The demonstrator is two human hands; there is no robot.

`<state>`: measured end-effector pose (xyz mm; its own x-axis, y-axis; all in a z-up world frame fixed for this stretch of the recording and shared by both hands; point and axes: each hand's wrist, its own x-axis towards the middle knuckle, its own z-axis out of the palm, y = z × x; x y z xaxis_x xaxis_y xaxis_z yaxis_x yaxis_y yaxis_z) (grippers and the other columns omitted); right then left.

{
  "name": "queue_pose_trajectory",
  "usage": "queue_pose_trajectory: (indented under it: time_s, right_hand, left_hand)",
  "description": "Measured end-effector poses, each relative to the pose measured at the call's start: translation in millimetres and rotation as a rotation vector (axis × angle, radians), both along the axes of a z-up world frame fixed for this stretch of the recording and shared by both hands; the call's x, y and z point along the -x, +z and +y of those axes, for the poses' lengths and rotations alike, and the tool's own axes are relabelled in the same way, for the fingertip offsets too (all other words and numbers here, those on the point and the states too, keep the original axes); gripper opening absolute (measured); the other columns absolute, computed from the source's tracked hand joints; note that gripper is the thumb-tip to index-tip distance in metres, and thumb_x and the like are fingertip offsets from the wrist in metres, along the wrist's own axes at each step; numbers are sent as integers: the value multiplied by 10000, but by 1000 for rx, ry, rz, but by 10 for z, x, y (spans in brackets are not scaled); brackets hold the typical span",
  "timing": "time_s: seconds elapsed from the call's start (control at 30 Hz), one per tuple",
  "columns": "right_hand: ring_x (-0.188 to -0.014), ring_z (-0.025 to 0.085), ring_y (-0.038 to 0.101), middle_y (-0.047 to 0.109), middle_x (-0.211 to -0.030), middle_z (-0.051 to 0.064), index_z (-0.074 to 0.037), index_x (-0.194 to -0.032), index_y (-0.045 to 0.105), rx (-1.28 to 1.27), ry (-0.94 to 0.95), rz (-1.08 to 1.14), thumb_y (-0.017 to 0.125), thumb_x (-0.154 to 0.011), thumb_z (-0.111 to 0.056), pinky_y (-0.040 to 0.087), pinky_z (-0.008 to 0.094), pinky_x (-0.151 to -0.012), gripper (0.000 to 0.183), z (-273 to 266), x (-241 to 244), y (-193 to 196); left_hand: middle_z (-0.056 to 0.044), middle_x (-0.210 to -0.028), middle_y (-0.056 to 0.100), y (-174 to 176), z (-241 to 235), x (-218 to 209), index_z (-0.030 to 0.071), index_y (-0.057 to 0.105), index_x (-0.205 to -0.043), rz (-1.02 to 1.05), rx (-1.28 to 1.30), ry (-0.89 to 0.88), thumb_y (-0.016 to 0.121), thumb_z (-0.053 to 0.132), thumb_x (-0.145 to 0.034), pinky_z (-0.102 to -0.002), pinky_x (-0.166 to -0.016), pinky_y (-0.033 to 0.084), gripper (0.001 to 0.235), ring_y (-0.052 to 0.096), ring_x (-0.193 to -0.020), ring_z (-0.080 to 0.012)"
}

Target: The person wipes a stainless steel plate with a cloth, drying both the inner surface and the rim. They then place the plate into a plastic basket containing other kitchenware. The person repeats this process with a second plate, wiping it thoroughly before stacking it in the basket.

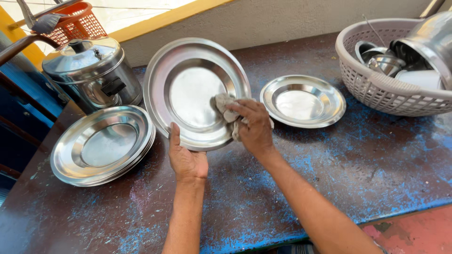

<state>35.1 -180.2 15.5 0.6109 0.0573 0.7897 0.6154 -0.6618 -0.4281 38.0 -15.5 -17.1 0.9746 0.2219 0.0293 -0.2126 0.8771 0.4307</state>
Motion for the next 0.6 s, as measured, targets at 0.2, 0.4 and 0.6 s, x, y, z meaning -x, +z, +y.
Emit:
queue_pose_trajectory:
  time_s: [0.2,0.4,0.6]
  right_hand:
    - [-1251,303,612,707,-1282,85,-192,-1198,748,68,365,-48,625,-729,-10,447,434,-1141,518,294,247,-289]
    - [-1206,263,650,709,-1265,55,-230,-1205,731,-16,3,95,688,-844,-46,516,389,-1090,408,-60,-10,-124]
    - [-1230,294,633,698,-1293,84,-223,-1224,720,215,281,1,696,-805,16,482,432,-1108,483,73,217,-194]
  left_hand:
    - [-130,-1375,608,33,42,-19,55,503,-1419,53,-36,-14,637,399,-965,-466,-1102,446,585,560,-1270,-293]
    - [-68,-1387,634,235,54,97,24,574,-1383,149,-352,208,653,329,-951,-369,-1120,420,535,567,-1306,-199]
    - [-135,-1187,694,245,159,45,-14,623,-1327,252,-353,219,647,301,-970,-415,-967,518,477,652,-1078,-252]
